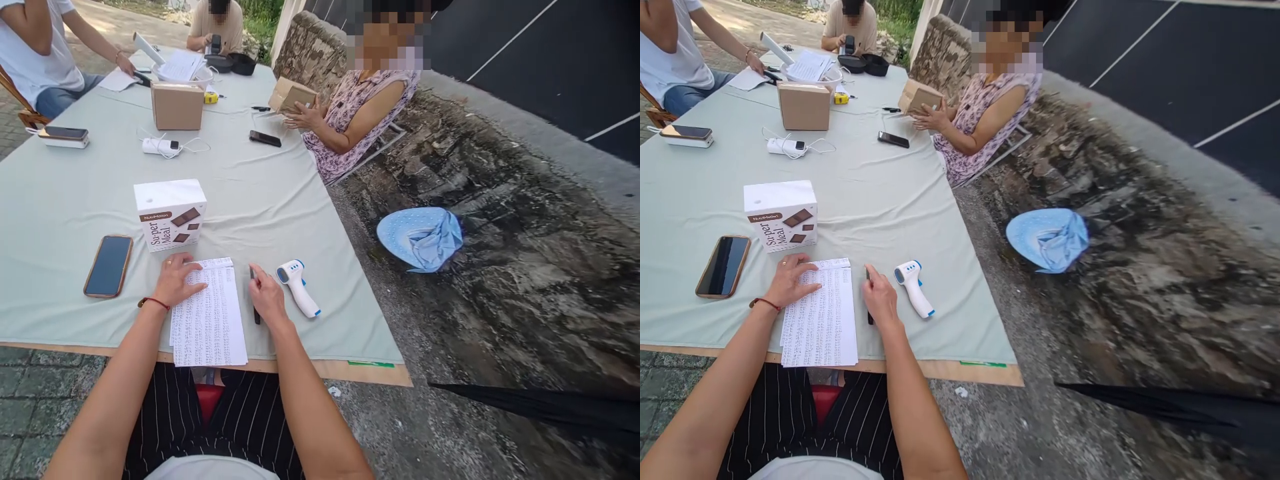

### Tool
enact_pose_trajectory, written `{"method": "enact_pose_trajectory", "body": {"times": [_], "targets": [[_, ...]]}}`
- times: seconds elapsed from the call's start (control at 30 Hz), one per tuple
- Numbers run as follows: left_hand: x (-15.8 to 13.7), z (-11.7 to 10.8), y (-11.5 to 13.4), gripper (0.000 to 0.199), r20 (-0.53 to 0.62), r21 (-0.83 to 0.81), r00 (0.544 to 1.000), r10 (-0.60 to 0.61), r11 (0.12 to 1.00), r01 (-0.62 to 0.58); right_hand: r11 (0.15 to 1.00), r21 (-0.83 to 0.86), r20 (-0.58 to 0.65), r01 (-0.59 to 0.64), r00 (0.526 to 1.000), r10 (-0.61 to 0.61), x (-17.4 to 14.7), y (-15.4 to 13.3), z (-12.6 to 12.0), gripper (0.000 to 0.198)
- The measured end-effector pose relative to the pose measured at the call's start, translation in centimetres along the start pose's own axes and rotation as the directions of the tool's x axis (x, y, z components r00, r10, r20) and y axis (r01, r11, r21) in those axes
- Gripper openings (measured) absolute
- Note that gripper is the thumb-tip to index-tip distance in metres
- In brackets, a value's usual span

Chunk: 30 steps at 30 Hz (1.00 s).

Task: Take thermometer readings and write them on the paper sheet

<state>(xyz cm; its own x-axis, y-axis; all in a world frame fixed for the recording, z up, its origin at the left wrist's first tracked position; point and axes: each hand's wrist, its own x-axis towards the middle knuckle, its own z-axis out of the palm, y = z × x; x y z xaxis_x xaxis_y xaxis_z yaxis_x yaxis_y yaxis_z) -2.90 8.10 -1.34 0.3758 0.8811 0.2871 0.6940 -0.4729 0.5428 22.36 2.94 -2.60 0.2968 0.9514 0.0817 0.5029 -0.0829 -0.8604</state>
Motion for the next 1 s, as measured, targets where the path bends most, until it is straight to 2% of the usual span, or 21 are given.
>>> {"method": "enact_pose_trajectory", "body": {"times": [0.07, 0.13, 0.2, 0.23, 0.33, 0.5, 0.7, 1.0], "targets": [[0.1, 0.2, 0.0, 0.034, 0.039, 0.023, 0.999, -0.009, 1.000, 0.008, 0.952, 0.300, -0.007, -0.054, 0.998, 0.059, 0.1, 0.0, 0.0, 0.038], [0.1, 0.3, 0.1, 0.033, 0.052, 0.030, 0.999, -0.005, 1.000, 0.004, 0.821, 0.561, 0.017, -0.100, 0.994, 0.110, -0.2, 0.0, 0.3, 0.037], [0.0, 0.3, 0.2, 0.033, 0.058, 0.029, 0.998, -0.005, 1.000, 0.004, 0.712, 0.694, 0.031, -0.109, 0.992, 0.121, -0.7, -0.2, 0.7, 0.040], [0.0, 0.3, 0.3, 0.033, 0.060, 0.026, 0.998, -0.008, 1.000, 0.006, 0.691, 0.716, 0.023, -0.097, 0.993, 0.116, -1.0, -0.3, 0.8, 0.041], [0.0, 0.2, 0.4, 0.033, 0.065, 0.011, 0.998, -0.011, 1.000, 0.010, 0.737, 0.673, 0.002, -0.063, 0.997, 0.083, -1.8, -0.8, 1.1, 0.034], [0.2, 0.3, 0.2, 0.035, 0.054, 0.019, 0.999, -0.001, 1.000, 0.000, 0.853, 0.521, 0.040, -0.027, 0.999, 0.007, -2.5, -1.4, 0.9, 0.038], [0.2, 0.3, 0.2, 0.035, 0.063, 0.017, 0.998, 0.003, 1.000, -0.004, 0.901, 0.424, 0.039, -0.091, 0.996, 0.082, -2.2, -1.4, 1.2, 0.019], [0.2, 0.1, 0.6, 0.036, 0.074, 0.034, 0.997, -0.007, 0.999, 0.004, 0.949, 0.309, 0.001, -0.060, 0.998, 0.062, -2.1, -1.6, 1.7, 0.019]]}}
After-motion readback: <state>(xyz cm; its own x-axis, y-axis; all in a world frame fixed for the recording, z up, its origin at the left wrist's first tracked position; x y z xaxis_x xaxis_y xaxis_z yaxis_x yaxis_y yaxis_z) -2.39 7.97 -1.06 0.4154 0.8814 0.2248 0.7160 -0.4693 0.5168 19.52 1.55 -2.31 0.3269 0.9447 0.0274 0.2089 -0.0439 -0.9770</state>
